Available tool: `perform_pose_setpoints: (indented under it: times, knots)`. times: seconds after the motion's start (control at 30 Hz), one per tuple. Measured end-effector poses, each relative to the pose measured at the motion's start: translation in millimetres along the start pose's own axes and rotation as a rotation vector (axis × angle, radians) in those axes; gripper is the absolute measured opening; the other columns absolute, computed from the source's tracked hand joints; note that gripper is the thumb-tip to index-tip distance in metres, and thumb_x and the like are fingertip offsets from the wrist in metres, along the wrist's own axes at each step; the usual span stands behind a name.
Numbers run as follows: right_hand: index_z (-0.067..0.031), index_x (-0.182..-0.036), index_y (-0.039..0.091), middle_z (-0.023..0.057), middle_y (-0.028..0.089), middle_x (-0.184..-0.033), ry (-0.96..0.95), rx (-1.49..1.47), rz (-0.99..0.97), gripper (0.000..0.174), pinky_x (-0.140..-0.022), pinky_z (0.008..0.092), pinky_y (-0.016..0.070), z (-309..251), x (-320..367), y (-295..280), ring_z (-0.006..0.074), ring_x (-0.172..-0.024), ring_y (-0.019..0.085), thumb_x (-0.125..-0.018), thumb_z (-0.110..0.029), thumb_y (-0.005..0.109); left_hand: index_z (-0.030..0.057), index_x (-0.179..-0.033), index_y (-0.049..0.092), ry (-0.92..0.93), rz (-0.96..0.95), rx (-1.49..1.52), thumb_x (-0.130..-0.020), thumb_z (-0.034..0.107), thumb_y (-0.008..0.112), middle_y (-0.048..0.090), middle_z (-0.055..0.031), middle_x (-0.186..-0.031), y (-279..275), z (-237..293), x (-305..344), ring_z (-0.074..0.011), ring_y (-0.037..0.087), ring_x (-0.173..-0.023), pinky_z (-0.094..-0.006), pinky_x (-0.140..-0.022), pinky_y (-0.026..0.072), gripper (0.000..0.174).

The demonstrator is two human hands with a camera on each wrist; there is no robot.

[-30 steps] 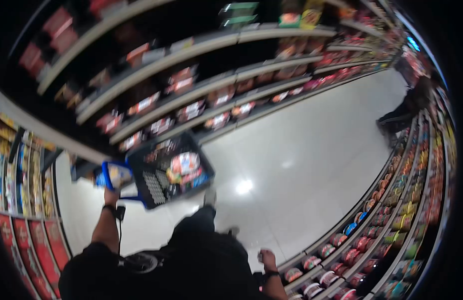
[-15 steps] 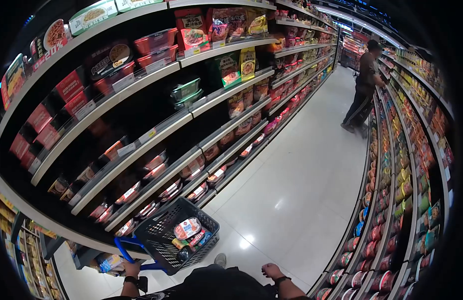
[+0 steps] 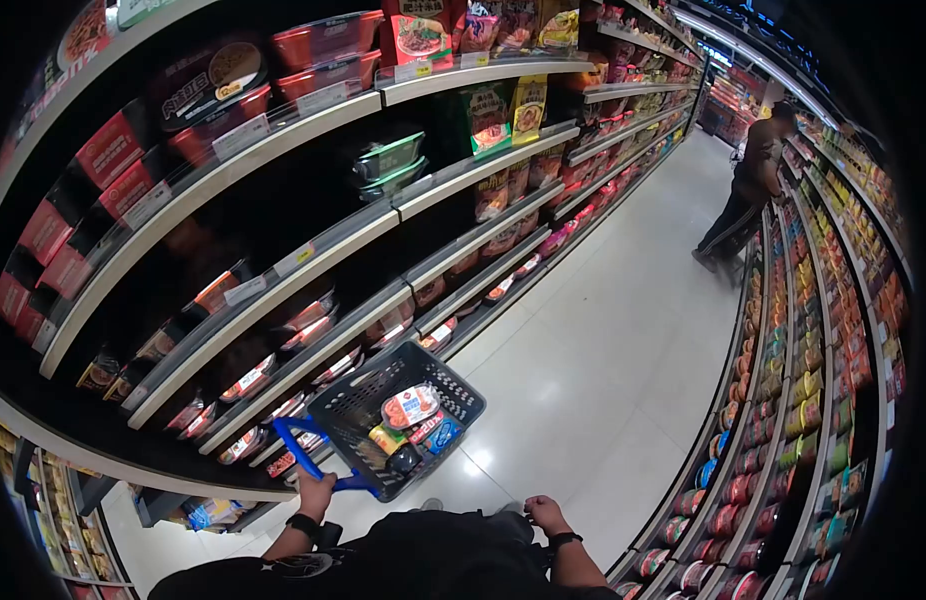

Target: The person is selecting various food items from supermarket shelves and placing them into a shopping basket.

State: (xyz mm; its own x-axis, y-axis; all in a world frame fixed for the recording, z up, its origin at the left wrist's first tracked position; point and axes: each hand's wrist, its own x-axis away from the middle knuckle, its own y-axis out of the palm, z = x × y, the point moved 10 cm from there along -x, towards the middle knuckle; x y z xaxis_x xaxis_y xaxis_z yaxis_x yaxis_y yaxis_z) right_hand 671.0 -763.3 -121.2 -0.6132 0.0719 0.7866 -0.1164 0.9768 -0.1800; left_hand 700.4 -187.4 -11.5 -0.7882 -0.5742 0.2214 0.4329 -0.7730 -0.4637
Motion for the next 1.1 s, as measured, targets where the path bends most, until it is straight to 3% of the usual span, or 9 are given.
perform_pose_setpoints:
  times: [0.27,0.37,0.4,0.57,0.6,0.8,0.83,1.0,1.1]
  knots:
    - [-0.0048,-0.113,0.054,0.0101,0.065,-0.098,0.130,-0.216,0.077,0.025,-0.074,0.0370,0.0526,74,-46,-100,0.0228,-0.086,0.064,-0.091,-0.018,0.055,-0.0036,-0.127,0.031,0.004,-0.008,-0.061,-0.076,0.011,0.068,0.061,-0.0196,-0.091,109,36,-43,-0.0282,0.063,-0.069,-0.0384,-0.063,0.0520,0.065]
    - [-0.0031,-0.101,0.059,0.0095,0.065,-0.092,0.194,-0.313,0.141,0.018,-0.073,0.0344,0.0524,87,-54,-146,0.0197,-0.085,0.063,-0.092,-0.016,0.051,-0.0005,-0.128,0.035,-0.068,-0.044,0.087,-0.074,0.008,0.066,0.058,-0.0174,-0.095,154,74,-50,-0.0254,0.062,-0.074,-0.0363,-0.060,0.0515,0.063]
    - [-0.0009,-0.086,0.061,0.0143,0.066,-0.086,0.113,-0.074,0.066,0.016,-0.072,0.0381,0.0521,76,-60,-164,0.0258,-0.083,0.064,-0.089,-0.015,0.053,0.0009,-0.128,0.037,-0.002,0.033,0.069,-0.073,0.008,0.066,0.057,-0.0149,-0.094,165,56,-70,-0.0245,0.061,-0.075,-0.0362,-0.060,0.0519,0.063]
    - [-0.0051,-0.088,0.061,0.0081,0.064,-0.080,0.117,-0.214,0.113,0.020,-0.066,0.0333,0.0497,80,-88,-243,0.0181,-0.076,0.062,-0.093,-0.021,0.051,0.0012,-0.120,0.041,-0.296,0.048,0.024,-0.071,0.005,0.064,0.055,-0.0146,-0.095,221,95,-69,-0.0254,0.061,-0.074,-0.0380,-0.059,0.0543,0.054]
    - [-0.0059,-0.088,0.061,0.0069,0.063,-0.079,0.126,-0.243,0.123,0.021,-0.065,0.0323,0.0492,79,-94,-257,0.0165,-0.074,0.061,-0.094,-0.023,0.051,0.0003,-0.120,0.040,-0.231,0.037,-0.012,-0.071,0.005,0.063,0.055,-0.0150,-0.095,231,90,-85,-0.0254,0.061,-0.074,-0.0381,-0.057,0.0549,0.054]
    - [-0.0110,-0.113,0.056,0.0017,0.064,-0.091,0.217,-0.315,0.114,0.021,-0.065,0.0273,0.0503,60,-132,-326,0.0121,-0.077,0.062,-0.096,-0.023,0.052,-0.0020,-0.122,0.037,-0.268,0.032,-0.015,-0.074,0.007,0.063,0.056,-0.0165,-0.094,288,158,-73,-0.0262,0.063,-0.075,-0.0381,-0.057,0.0575,0.055]
    - [-0.0112,-0.112,0.057,0.0016,0.064,-0.091,0.224,-0.298,0.111,0.021,-0.066,0.0273,0.0504,54,-140,-334,0.0122,-0.078,0.062,-0.096,-0.023,0.052,-0.0008,-0.103,0.042,-0.189,0.106,0.019,-0.077,0.002,0.062,0.057,-0.0119,-0.075,295,181,-67,-0.0229,0.061,-0.061,-0.0364,-0.052,0.0523,0.033]
    - [-0.0116,-0.112,0.057,0.0018,0.064,-0.093,0.216,-0.207,0.083,0.020,-0.066,0.0275,0.0503,-7,-179,-355,0.0128,-0.079,0.062,-0.095,-0.022,0.053,-0.0010,-0.116,0.041,-0.188,0.118,0.055,-0.075,0.005,0.062,0.057,-0.0136,-0.088,338,187,-83,-0.0224,0.062,-0.071,-0.0336,-0.057,0.0518,0.047]
    - [-0.0107,-0.111,0.058,0.0023,0.064,-0.092,0.183,-0.134,0.050,0.019,-0.065,0.0277,0.0495,-56,-205,-367,0.0126,-0.077,0.061,-0.095,-0.019,0.053,-0.0009,-0.110,0.044,-0.072,0.262,0.062,-0.078,0.005,0.060,0.058,-0.0118,-0.083,359,212,-79,-0.0210,0.061,-0.070,-0.0333,-0.063,0.0502,0.037]
